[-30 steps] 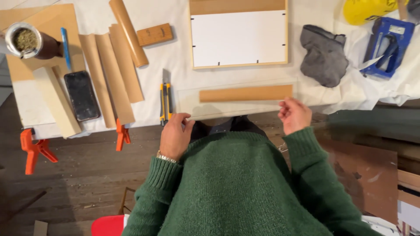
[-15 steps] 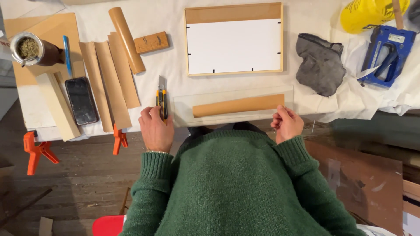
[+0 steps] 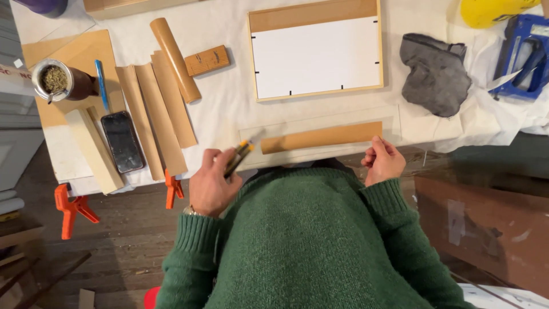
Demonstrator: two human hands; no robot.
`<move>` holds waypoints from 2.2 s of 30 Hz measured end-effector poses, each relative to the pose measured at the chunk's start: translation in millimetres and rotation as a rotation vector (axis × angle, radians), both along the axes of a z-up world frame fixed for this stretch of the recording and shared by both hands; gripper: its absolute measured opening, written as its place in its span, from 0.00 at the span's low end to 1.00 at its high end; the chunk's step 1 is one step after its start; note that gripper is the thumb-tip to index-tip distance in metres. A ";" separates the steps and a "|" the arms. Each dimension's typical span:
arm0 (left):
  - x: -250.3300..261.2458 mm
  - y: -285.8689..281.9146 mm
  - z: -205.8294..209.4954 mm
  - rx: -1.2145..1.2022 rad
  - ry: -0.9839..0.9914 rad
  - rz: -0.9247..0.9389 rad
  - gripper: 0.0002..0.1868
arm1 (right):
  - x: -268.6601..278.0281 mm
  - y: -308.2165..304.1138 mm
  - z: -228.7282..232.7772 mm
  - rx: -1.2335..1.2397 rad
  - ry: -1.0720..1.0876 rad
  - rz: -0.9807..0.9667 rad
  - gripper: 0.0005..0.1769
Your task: Applying and cleaning edge banding on a picture frame component.
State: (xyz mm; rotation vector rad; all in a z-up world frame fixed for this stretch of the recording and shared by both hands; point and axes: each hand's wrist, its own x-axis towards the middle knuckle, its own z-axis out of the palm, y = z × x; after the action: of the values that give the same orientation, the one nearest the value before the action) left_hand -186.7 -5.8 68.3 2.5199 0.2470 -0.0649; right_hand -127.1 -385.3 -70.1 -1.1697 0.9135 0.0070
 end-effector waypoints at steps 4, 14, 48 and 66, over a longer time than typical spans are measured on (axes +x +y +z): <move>0.4 -0.9 11.6 0.123 0.107 -0.205 0.25 | -2.1 8.3 4.5 -0.024 -0.004 -0.025 0.08; 4.1 -6.6 2.3 0.215 0.132 -0.292 0.25 | 6.5 -2.2 14.9 -0.130 -0.035 -0.038 0.08; -79.2 18.6 -140.3 0.248 0.132 0.121 0.29 | 299.9 -273.1 165.0 -1.637 -0.838 0.664 0.06; -140.9 127.9 -214.5 0.405 0.189 -0.072 0.22 | 349.3 -272.4 121.3 -1.386 -0.673 0.814 0.13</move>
State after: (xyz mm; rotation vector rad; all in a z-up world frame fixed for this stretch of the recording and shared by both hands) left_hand -327.6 122.1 -146.2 2.9291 0.2670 -0.3113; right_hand 222.2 -657.6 51.2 -2.5329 -0.3729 -0.3903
